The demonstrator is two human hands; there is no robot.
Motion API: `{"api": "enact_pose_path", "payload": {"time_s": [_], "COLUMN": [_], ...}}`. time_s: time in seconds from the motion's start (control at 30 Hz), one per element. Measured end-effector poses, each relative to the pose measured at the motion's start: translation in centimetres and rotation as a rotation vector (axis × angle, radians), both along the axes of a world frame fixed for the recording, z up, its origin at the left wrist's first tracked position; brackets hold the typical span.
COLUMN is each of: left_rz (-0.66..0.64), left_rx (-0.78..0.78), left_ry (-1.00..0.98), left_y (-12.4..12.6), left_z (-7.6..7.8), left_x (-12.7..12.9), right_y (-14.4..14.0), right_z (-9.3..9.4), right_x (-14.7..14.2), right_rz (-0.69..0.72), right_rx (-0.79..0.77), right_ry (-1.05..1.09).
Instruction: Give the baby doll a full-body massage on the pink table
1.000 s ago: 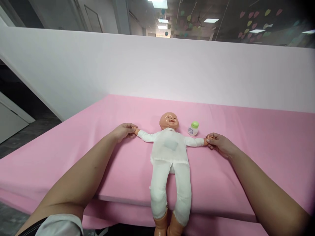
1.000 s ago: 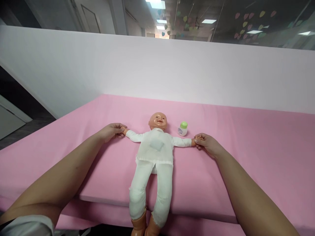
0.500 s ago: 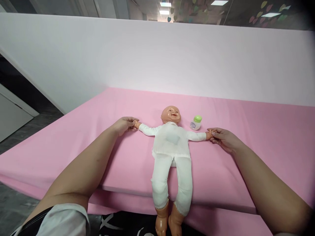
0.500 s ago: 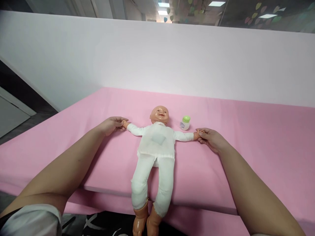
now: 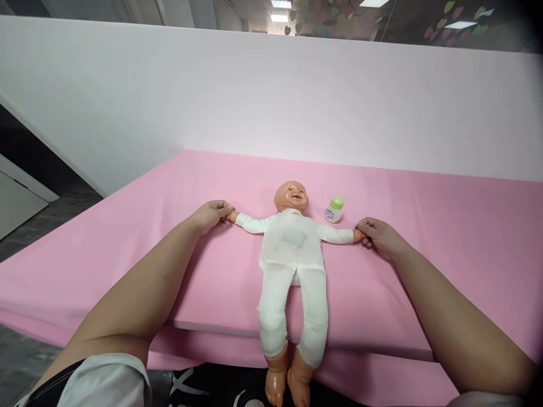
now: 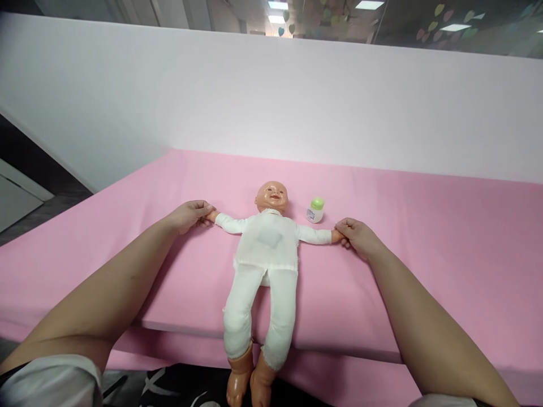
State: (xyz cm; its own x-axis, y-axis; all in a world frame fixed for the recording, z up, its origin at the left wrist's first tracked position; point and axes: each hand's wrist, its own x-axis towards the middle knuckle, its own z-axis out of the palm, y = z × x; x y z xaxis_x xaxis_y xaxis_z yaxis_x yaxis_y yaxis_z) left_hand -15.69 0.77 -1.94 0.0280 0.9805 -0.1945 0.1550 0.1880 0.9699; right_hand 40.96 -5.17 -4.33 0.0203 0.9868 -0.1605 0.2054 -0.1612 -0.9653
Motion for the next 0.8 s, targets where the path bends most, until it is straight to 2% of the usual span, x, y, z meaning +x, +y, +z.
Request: {"api": "enact_pose_path", "payload": {"time_s": [0.23, 0.43, 0.67, 0.8], "left_rz": [0.05, -0.058, -0.061, -0.056], "left_rx": [-0.029, 0.004, -0.011, -0.001], "left_ry": [-0.022, -0.073, -0.033, 0.029], "left_y": [0.0, -0.5, -0.6, -0.8], "left_z": [0.2, 0.5, 0.8, 0.9], "left_x": [0.4, -0.2, 0.0, 0.4], "right_y": [-0.1, -0.5, -0.5, -0.5], "right_z": [0.3, 1.1, 1.1, 1.0], "right_x": [0.1, 0.7, 0.4, 0.0], "right_rz": [-0.007, 0.079, 0.128, 0.08], "right_rx": [0.01, -0.027, -0.012, -0.012], "right_ry": [0.097, 0.207, 0.092, 0.049]}}
